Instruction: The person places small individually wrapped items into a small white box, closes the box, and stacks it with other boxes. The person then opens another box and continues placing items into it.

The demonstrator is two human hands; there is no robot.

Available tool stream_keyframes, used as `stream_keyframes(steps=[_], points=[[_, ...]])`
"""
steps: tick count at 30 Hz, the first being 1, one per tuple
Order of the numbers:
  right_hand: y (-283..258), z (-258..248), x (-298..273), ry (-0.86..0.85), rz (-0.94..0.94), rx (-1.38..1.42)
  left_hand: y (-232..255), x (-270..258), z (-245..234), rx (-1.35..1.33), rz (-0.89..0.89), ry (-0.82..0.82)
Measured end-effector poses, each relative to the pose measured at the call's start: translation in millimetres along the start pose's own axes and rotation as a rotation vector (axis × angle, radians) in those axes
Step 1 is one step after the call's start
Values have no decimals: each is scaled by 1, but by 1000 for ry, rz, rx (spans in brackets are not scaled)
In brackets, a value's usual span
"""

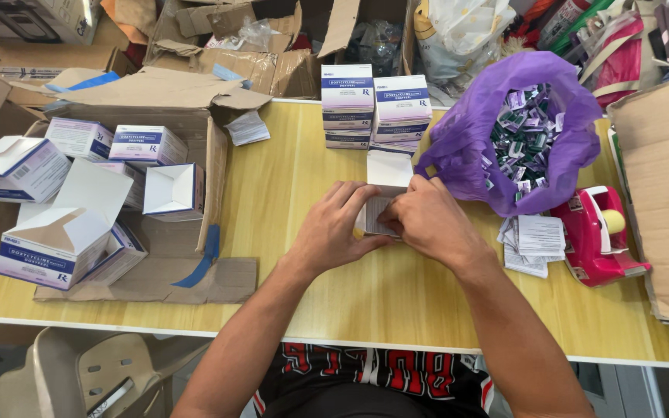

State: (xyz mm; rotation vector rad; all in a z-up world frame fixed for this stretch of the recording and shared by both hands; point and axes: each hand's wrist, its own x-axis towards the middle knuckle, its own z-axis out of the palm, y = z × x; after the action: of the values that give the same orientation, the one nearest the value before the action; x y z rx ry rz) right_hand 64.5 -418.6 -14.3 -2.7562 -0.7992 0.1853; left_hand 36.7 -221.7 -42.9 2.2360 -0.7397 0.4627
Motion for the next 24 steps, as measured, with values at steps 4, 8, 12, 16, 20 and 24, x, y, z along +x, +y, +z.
stream_keyframes(steps=[4, 8, 12, 16, 20, 24], points=[[0, -2, -5, -57, -19, 90, -3, -3, 3, 5, -9, -18], [5, -4, -11, -105, -26, 133, -9, -5, 7, 34, 10, -32], [7, -1, -19, -46, -142, 101, -12, -7, 13, 142, 47, -16], [3, 6, -23, 0, -148, -25, -10, -8, 17, 288, 44, -38], [1, 12, -26, 35, -102, -116, -2, -8, 18, 393, 32, -84], [5, 13, -26, 65, -104, -42, 8, -4, 14, 452, 17, -85]])
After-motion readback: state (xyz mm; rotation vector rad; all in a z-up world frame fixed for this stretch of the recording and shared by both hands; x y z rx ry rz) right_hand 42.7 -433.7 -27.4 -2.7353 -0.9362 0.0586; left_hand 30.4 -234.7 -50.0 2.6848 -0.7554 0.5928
